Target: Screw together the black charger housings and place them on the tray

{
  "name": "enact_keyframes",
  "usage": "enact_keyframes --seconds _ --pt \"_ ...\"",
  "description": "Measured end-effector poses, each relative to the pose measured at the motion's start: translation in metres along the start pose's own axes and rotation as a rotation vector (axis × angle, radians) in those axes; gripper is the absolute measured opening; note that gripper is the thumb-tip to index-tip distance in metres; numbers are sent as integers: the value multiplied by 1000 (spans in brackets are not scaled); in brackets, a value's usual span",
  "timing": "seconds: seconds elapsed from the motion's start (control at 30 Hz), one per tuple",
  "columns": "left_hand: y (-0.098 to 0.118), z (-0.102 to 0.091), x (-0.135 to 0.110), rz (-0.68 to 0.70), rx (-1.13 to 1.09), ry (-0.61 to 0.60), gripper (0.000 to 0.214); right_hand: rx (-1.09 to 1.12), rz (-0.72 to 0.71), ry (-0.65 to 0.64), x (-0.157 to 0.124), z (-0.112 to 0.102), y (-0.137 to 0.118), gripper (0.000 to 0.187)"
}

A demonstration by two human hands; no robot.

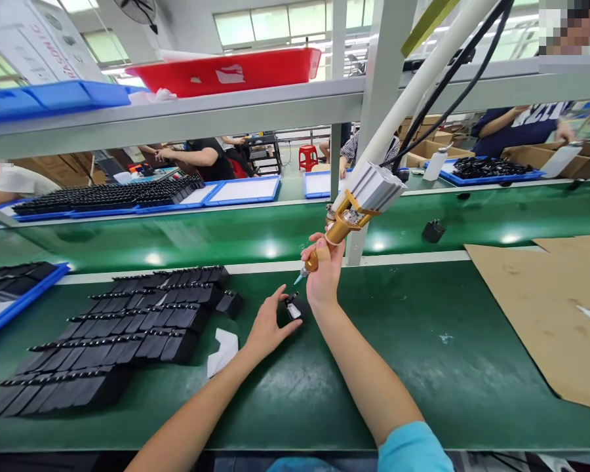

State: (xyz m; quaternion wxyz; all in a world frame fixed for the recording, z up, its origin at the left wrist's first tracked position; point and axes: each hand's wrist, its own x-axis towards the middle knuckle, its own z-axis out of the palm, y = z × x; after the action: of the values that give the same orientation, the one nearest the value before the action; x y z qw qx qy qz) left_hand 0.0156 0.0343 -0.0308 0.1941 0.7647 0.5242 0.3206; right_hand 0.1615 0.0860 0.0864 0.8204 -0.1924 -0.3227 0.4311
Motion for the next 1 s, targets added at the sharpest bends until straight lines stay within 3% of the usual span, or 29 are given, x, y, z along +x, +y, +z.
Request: enact_keyframes --seconds 0.13,0.27,0.4,0.5,0.67,0.83,0.9,1.0 --pt "-16 -22 6 -1 -185 -185 70 -7 8 4 0 0 0 27" --pt "-26 -49 2 98 -311 -354 80 -13 13 -3 -1 0 0 27" --pt "-17 -39 -5 116 -131 -282 96 -11 17 -12 -1 -1 -1 26" --pt "-11 -30 -6 105 -97 -178 83 -6 7 -11 -1 -1 -1 24" --pt "-19 -34 -1 -41 -380 -148 69 -13 7 -7 0 0 -2 22" --pt "-26 -24 5 -194 -702 -115 55 -2 23 -5 -3 3 -4 24" --pt "-24 -24 5 -208 -668 -86 39 -5 33 -7 -4 4 -5 25" --pt "-17 -33 1 -135 -401 -110 29 -8 47 -12 -7 6 -6 28"
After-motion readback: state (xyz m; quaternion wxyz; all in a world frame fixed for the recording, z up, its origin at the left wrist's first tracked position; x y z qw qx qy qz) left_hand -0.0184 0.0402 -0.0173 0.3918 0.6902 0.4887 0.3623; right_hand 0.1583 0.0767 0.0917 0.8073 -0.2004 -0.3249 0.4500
